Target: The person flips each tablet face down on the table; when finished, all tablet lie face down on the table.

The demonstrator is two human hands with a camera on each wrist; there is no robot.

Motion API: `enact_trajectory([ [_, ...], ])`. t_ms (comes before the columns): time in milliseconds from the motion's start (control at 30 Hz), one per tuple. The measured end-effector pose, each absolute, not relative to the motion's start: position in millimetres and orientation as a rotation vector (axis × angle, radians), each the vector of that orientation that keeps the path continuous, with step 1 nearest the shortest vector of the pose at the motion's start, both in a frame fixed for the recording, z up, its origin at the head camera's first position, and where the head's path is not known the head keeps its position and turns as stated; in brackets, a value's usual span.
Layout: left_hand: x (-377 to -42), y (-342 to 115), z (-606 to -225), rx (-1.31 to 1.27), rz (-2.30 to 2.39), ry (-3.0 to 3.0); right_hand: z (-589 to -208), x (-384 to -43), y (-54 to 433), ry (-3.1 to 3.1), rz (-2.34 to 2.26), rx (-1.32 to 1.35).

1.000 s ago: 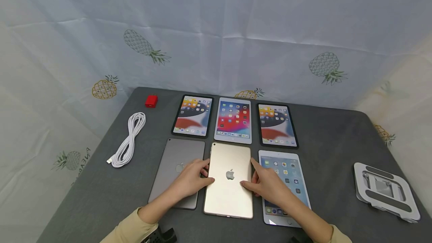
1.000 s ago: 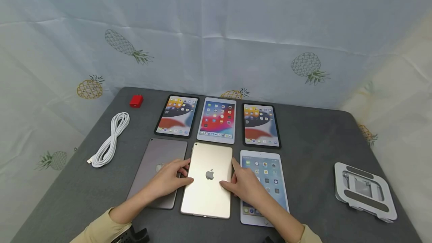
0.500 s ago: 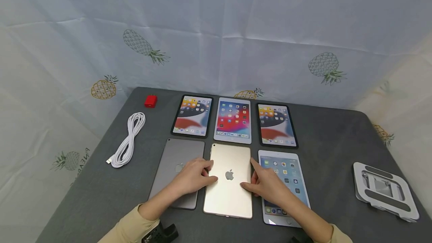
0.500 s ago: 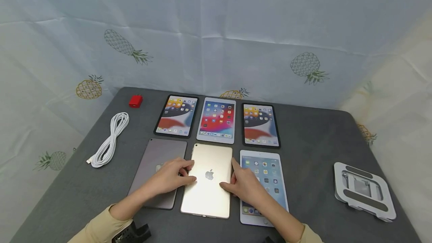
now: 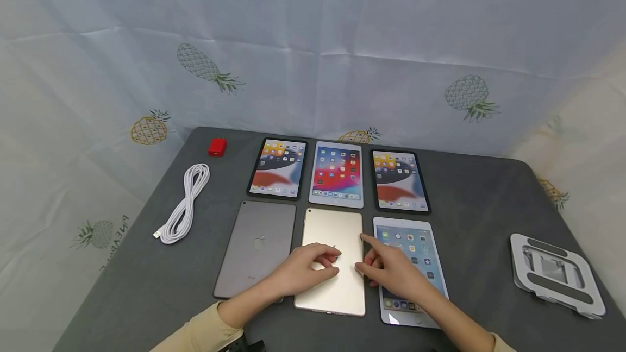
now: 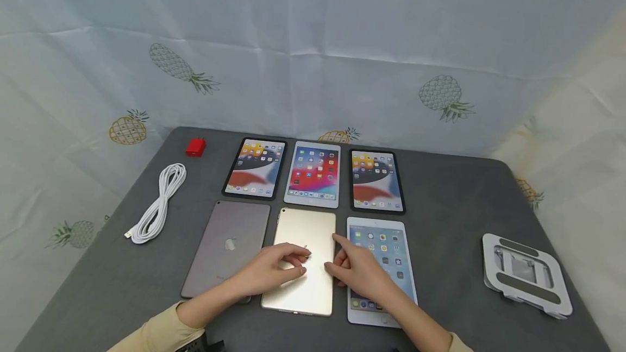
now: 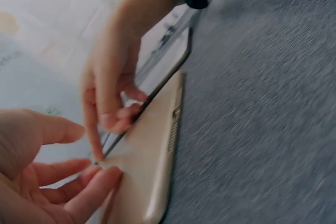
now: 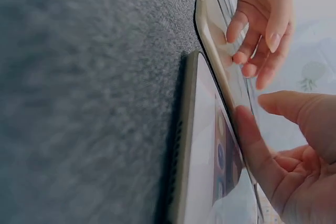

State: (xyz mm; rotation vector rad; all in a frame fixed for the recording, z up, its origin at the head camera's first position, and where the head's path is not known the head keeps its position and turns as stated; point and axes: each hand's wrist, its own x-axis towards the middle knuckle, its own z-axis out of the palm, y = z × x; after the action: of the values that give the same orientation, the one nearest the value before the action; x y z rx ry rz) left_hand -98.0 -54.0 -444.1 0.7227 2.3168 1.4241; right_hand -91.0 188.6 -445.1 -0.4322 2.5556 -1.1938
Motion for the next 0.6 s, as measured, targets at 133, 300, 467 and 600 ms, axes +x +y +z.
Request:
enact_trajectory([
  [133, -92.1, -43.0, -448.1, 0.668, 1.504, 2.202, -442.8, -86.8, 201.6, 2.614, -1.235, -0.444],
  [300, -86.2, -27.5, -447.3, 0.580, 1.598, 2.015, -437.2, -83.0, 221.4, 2.821, -1.183, -0.443],
  [467, -82.2, -13.7, -446.5, 0.470, 1.699, 1.788, -434.3, -75.8, 243.1, 2.964, -1.090, -0.403],
  [600, -80.4, -3.6, -446.4, 0.401, 1.735, 1.693, -432.2, -68.6, 260.2, 2.985, -1.014, -0.333],
])
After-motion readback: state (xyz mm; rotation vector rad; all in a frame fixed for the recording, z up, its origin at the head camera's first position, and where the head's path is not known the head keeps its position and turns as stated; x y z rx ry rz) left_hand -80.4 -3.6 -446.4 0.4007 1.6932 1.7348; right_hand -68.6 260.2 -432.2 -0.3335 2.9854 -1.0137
